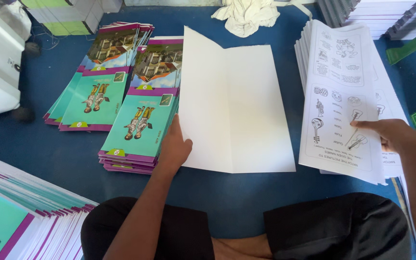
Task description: The person inserts loose printed pages into pre-printed booklet covers, folds the covers around the pages, and stacks the completed booklets. The person repeats this process for multiple units.
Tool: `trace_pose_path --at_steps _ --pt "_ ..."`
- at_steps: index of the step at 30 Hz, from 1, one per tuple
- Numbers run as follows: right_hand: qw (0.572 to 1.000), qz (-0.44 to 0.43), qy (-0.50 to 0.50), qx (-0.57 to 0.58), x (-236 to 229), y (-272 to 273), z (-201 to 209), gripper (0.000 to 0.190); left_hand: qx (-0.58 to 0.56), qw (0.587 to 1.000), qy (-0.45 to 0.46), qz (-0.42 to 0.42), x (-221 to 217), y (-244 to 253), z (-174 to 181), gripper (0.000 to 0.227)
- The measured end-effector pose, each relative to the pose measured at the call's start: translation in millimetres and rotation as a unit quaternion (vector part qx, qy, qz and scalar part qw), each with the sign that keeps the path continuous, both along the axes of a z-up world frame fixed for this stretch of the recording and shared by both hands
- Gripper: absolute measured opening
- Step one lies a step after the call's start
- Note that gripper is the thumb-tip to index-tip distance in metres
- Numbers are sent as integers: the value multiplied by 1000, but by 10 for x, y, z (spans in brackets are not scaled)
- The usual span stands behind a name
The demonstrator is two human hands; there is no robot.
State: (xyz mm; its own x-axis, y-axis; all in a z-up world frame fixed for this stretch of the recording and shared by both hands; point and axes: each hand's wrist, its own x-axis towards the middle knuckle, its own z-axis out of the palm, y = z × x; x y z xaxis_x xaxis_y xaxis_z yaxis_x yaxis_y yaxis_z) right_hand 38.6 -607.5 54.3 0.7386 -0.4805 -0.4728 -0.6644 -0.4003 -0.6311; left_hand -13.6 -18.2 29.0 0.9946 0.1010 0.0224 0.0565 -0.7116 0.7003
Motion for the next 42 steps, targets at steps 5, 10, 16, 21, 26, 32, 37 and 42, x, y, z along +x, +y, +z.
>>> trace_pose_path --at_steps 5,10,16,21,26,32,37,42 --pt "973 81 39 -214 127 -187 -188 75 21 998 -53 -16 -57 -17 57 85" --pt "954 113 32 -275 116 -114 -248 94 -32 997 -73 -23 -105 -9 74 88" --pt "957 108 69 -260 77 255 -64 113 -19 997 -71 -13 -191 -18 65 87" --pt "968 81 68 -228 23 313 39 115 -20 997 -67 -17 -185 -25 67 85" --pt "981 77 20 -177 -21 317 20 115 2 995 -96 -23 -159 -43 29 85" --pt "954 90 62 -278 27 365 -10 114 -10 996 -88 -26 -123 -35 -40 84" --pt "974 57 36 -217 0 352 -44 115 -3 995 -95 -34 -92 -62 -79 84" --pt "984 54 5 -167 -76 288 -55 105 10 989 -140 -44 -118 -52 -88 82"
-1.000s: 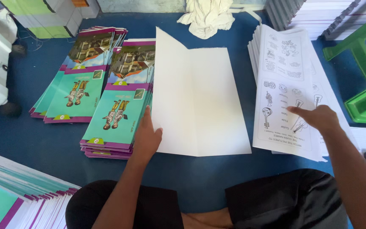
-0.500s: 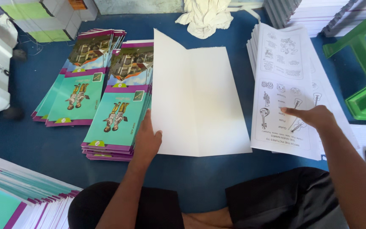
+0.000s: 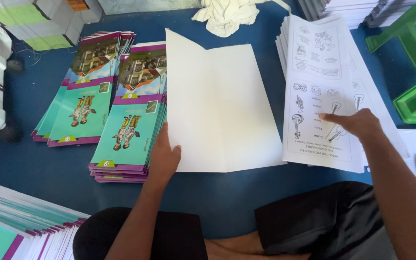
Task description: The person inserts loose printed pages into pre-printed booklet covers, folds the covers around the pages, and stacks the completed booklets. The person repeats this process for multiple units.
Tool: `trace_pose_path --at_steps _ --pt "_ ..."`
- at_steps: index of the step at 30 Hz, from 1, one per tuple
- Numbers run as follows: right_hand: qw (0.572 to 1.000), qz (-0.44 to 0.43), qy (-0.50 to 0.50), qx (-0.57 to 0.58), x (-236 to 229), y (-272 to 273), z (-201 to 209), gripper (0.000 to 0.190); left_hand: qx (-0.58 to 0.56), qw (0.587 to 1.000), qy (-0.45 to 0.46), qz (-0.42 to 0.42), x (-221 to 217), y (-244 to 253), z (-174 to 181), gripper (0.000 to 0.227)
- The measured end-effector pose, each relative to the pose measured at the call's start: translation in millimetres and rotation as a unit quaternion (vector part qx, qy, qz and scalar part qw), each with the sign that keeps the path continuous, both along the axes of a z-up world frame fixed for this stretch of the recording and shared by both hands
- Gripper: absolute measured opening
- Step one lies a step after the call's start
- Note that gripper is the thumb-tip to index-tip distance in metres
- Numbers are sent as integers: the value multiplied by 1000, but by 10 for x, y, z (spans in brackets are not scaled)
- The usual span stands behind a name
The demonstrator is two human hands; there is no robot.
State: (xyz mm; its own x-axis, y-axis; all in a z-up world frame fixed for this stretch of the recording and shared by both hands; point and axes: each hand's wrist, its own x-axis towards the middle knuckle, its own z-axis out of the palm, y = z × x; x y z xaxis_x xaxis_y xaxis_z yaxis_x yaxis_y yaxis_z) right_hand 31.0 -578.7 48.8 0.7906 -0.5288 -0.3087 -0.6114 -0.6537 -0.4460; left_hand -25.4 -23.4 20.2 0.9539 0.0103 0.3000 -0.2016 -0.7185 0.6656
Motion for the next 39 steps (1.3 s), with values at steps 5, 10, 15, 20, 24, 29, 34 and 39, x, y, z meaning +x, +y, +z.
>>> trace_pose_path --at_steps 5,10,15,20,24,29,34,39 --pt "996 40 39 -62 -34 -87 42 91 22 997 57 50 -36 -49 95 78" --pt "989 81 25 -123 -135 -184 -47 88 254 964 -74 41 -86 -192 151 65" --pt "985 97 -5 -142 -117 -214 -158 87 306 935 -154 -85 -69 -635 68 53" --pt "987 85 1 -133 -103 -195 -169 86 227 959 150 -80 17 -1279 -155 31" --pt "986 101 1 -130 -132 -177 -164 87 62 983 154 -75 314 -1594 -434 38" --pt "990 86 -5 -112 -146 -110 -173 87 -106 975 163 -112 583 -2055 -580 44" --pt "996 51 -26 -70 -175 -13 -141 98 -379 813 416 -148 458 -2547 -363 50" --pt "998 40 -32 -39 -213 106 -26 97 -459 765 420 -166 343 -2697 -127 46"
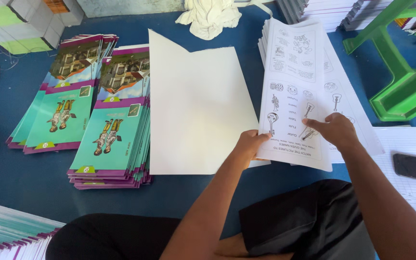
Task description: The person inserts loose printed pages into pre-printed booklet covers, folds the covers around the pages, and stacks the completed booklets. The person repeats this process for multiple units.
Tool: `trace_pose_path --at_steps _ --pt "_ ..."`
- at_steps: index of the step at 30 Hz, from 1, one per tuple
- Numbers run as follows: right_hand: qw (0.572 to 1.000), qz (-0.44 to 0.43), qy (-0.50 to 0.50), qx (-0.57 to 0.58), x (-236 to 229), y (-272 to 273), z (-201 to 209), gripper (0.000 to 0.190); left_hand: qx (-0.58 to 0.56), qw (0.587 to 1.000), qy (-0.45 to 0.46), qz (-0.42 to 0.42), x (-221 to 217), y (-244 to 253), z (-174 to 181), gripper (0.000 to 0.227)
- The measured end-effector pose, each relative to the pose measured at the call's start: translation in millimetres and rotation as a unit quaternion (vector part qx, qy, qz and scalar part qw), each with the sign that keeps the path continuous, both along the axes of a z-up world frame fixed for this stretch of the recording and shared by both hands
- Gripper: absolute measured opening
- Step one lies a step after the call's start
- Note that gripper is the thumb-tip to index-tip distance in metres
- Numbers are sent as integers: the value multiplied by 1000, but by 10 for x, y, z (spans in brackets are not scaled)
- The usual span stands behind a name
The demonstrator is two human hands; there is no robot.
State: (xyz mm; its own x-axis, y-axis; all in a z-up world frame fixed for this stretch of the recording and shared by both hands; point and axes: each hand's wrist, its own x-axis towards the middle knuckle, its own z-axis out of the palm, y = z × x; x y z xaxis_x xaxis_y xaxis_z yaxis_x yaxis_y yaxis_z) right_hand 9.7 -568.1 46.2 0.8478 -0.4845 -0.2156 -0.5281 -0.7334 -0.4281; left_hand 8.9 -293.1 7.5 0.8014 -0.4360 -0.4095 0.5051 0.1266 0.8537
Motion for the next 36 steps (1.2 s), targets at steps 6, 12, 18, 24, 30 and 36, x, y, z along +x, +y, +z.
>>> trace_pose_path --at_steps 6,12,18,24,30,36 --pt "999 -5 -4 36 -80 177 200 89 20 1000 -11 13 -5 9 136 41" --pt "995 -29 -4 93 -166 222 340 72 8 999 7 48 -16 73 231 37" --pt "965 -110 -15 236 -145 271 431 62 -32 996 66 44 -41 249 313 37" --pt "855 -146 -62 494 -201 439 703 65 -89 989 109 36 -72 371 366 37" --pt "838 -111 -68 530 -214 533 716 64 -122 986 111 38 -126 417 382 39" --pt "817 -201 -38 539 -215 475 727 98 -134 983 114 47 -98 427 410 39"
